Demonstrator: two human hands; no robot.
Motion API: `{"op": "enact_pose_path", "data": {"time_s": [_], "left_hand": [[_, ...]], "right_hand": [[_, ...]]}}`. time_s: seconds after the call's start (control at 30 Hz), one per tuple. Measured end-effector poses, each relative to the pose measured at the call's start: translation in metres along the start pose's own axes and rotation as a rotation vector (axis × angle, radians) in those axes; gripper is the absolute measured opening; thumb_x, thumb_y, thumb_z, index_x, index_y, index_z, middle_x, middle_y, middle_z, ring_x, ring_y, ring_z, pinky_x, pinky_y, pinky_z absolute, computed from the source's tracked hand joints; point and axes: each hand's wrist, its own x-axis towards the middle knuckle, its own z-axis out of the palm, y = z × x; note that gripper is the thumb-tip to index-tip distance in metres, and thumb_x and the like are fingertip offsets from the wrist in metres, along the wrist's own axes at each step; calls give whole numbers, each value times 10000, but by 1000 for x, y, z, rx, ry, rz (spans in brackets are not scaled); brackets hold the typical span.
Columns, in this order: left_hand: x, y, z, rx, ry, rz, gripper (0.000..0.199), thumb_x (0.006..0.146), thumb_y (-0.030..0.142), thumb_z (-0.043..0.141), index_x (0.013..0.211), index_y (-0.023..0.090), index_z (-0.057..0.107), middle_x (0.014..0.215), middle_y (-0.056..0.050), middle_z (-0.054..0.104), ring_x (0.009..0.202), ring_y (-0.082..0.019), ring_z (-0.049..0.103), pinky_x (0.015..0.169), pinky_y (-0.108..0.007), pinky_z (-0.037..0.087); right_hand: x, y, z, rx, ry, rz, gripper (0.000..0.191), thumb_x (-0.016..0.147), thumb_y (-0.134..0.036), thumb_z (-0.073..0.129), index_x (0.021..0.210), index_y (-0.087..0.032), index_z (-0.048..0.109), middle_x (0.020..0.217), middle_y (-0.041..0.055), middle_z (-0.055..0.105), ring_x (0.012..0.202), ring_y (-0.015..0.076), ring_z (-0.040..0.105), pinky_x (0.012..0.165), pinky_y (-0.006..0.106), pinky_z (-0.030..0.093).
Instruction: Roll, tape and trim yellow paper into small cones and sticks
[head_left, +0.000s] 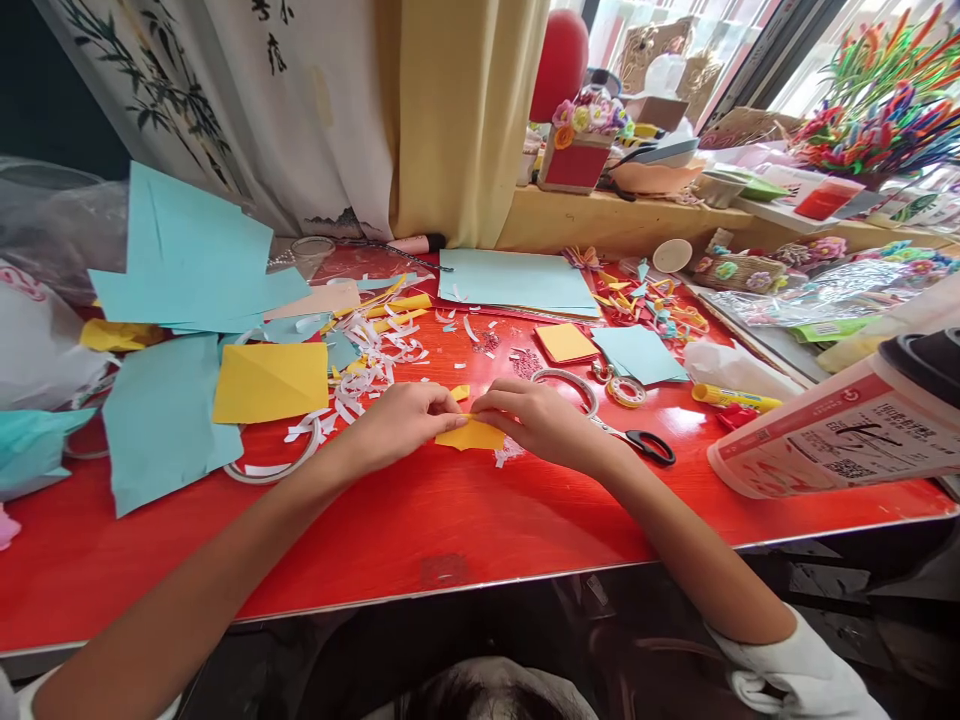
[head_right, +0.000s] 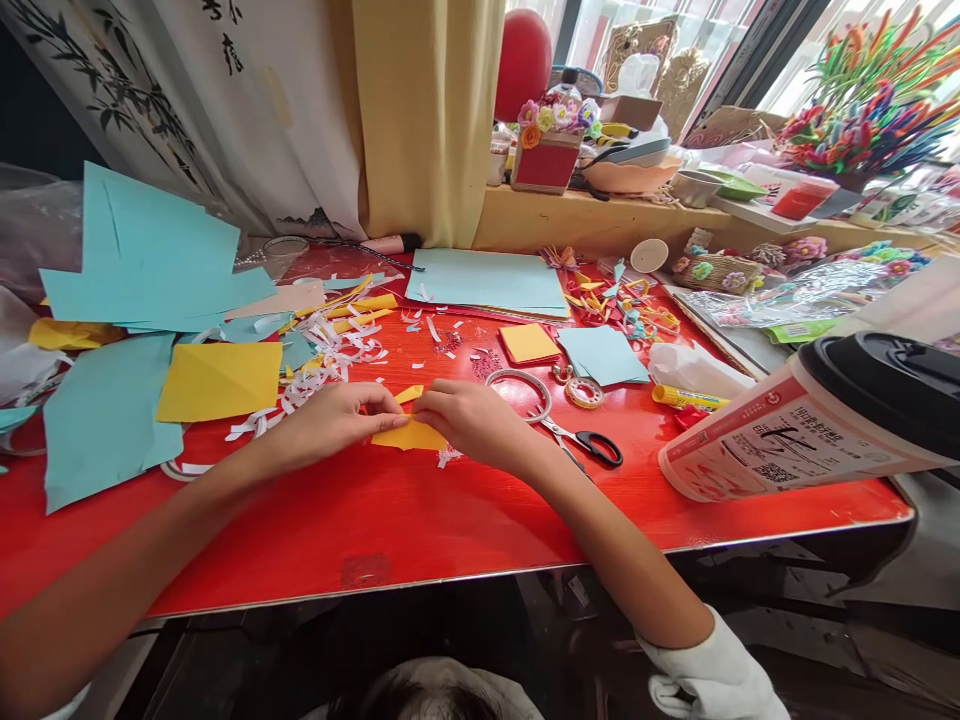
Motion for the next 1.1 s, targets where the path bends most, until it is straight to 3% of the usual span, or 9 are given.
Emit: {"op": "enact_pose_path", "data": {"time_s": [0.2,0.33,0.43,0.53,0.7,0.93,1.1], "left_hand": [[0,1,0,8,-27,15,377,817,469,454,681,150,600,637,8,550,624,-123,470,567,-237,317],[1,1,0,-17,12,-19,309,785,438,515,731,153,620,725,-4,606,680,-136,514,611,-239,344],[1,0,0,-33,2,2,327,787,461,512,745,158,628,746,-10,620,702,-144,525,628,-240,356],[1,0,0,-12,-2,30,386,812,498,463,730,159,629,715,-5,606,676,-136,507,608,-238,345],[1,-1,1,-1,36,5,346,788,473,511,761,158,652,723,-2,615,679,-133,512,604,-234,345],[0,-1,1,-11,15,40,396,823,493,458,676,157,606,645,17,561,617,-115,471,550,-224,322],[1,-2,3,-34,77,22,307,775,449,550,736,162,652,719,3,632,681,-132,534,604,-226,361]], "right_hand": [[0,-1,-1,-113,57,-78,263,937,-238,399,1007,-114,620,922,109,618,820,173,563,689,276,406],[-1,2,0,-146,16,-77,255,933,-232,417,1045,-132,624,893,88,650,773,164,570,687,277,393],[0,3,1,-173,22,-58,248,930,-191,404,957,-130,643,826,73,662,711,152,556,671,275,374],[0,2,2,-157,65,-18,260,933,-211,401,910,-125,645,828,77,661,712,148,557,666,272,367],[0,1,2,-81,23,4,262,933,-247,417,1010,-134,641,891,81,663,761,154,579,653,260,372],[1,0,3,-114,123,-3,214,910,-192,444,882,-127,646,835,76,649,709,145,546,641,257,363],[0,3,3,-74,80,-14,243,926,-230,433,989,-139,649,867,73,657,765,154,569,670,262,378]]}}
